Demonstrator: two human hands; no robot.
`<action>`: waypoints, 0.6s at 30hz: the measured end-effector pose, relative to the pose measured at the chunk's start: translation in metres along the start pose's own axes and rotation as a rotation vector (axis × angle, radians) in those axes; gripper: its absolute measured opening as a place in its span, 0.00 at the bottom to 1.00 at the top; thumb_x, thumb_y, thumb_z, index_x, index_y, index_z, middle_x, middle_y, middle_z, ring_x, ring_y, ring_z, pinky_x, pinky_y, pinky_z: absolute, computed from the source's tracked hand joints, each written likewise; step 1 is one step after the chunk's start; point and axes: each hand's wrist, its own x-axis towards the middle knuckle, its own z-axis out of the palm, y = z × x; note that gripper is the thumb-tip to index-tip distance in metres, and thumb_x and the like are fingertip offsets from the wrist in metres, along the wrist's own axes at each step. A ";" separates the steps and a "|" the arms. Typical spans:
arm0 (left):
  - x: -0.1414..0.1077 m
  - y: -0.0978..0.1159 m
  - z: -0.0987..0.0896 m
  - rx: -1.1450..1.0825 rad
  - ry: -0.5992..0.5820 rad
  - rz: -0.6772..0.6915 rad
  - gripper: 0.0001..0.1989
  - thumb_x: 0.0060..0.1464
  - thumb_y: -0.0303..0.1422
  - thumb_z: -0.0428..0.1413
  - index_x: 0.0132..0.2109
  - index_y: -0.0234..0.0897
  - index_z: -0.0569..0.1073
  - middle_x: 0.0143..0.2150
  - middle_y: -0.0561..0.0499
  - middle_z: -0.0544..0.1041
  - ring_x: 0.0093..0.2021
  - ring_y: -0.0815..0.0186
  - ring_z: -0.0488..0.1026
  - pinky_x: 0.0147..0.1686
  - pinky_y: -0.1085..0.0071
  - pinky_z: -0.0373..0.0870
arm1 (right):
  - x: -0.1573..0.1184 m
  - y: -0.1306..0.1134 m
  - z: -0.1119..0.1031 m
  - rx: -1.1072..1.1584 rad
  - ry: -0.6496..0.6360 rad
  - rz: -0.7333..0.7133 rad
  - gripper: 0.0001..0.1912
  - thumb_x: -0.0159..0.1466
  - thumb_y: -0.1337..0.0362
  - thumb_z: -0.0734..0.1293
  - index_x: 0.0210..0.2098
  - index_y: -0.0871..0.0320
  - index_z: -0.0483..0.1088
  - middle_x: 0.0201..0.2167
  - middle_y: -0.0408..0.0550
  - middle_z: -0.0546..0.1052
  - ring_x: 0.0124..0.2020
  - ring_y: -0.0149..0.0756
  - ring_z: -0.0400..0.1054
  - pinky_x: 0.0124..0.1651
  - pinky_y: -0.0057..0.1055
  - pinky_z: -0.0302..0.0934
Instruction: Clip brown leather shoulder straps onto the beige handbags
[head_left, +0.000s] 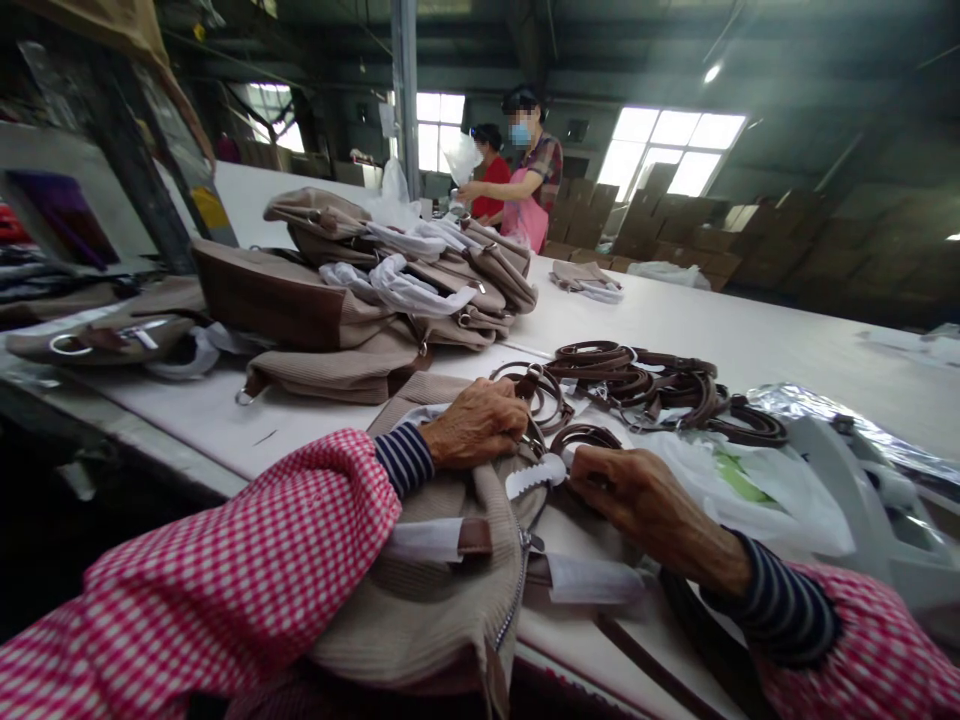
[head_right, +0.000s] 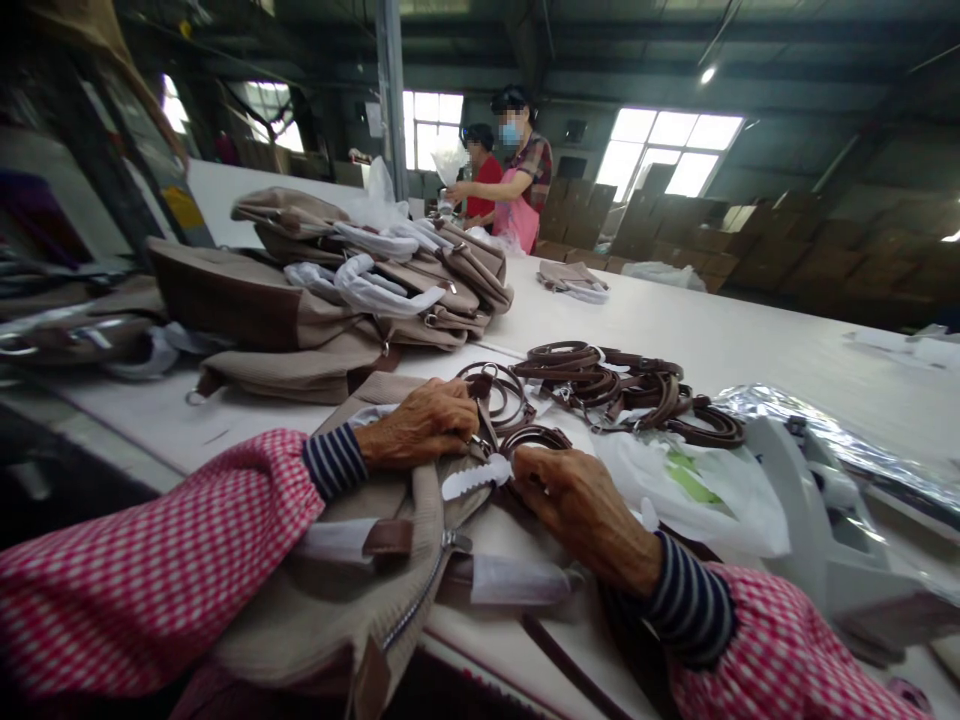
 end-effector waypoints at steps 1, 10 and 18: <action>-0.002 0.000 0.001 -0.003 0.023 0.009 0.08 0.61 0.28 0.61 0.32 0.36 0.74 0.41 0.53 0.79 0.47 0.59 0.67 0.47 0.62 0.56 | 0.002 0.000 -0.004 0.030 0.016 -0.010 0.11 0.71 0.63 0.65 0.31 0.57 0.69 0.26 0.41 0.69 0.28 0.31 0.61 0.33 0.30 0.52; -0.010 -0.001 0.009 0.108 0.148 0.091 0.08 0.67 0.27 0.56 0.37 0.36 0.76 0.45 0.50 0.80 0.47 0.60 0.69 0.48 0.61 0.59 | 0.044 0.005 -0.036 -0.318 0.059 -0.159 0.07 0.70 0.69 0.67 0.37 0.56 0.78 0.34 0.47 0.76 0.38 0.38 0.67 0.40 0.32 0.55; -0.012 0.001 0.006 0.094 0.173 0.100 0.08 0.67 0.28 0.56 0.37 0.37 0.77 0.46 0.51 0.81 0.48 0.60 0.69 0.49 0.60 0.60 | 0.058 -0.006 -0.043 -0.554 -0.095 -0.247 0.08 0.69 0.73 0.67 0.36 0.58 0.78 0.36 0.48 0.76 0.37 0.37 0.66 0.37 0.32 0.51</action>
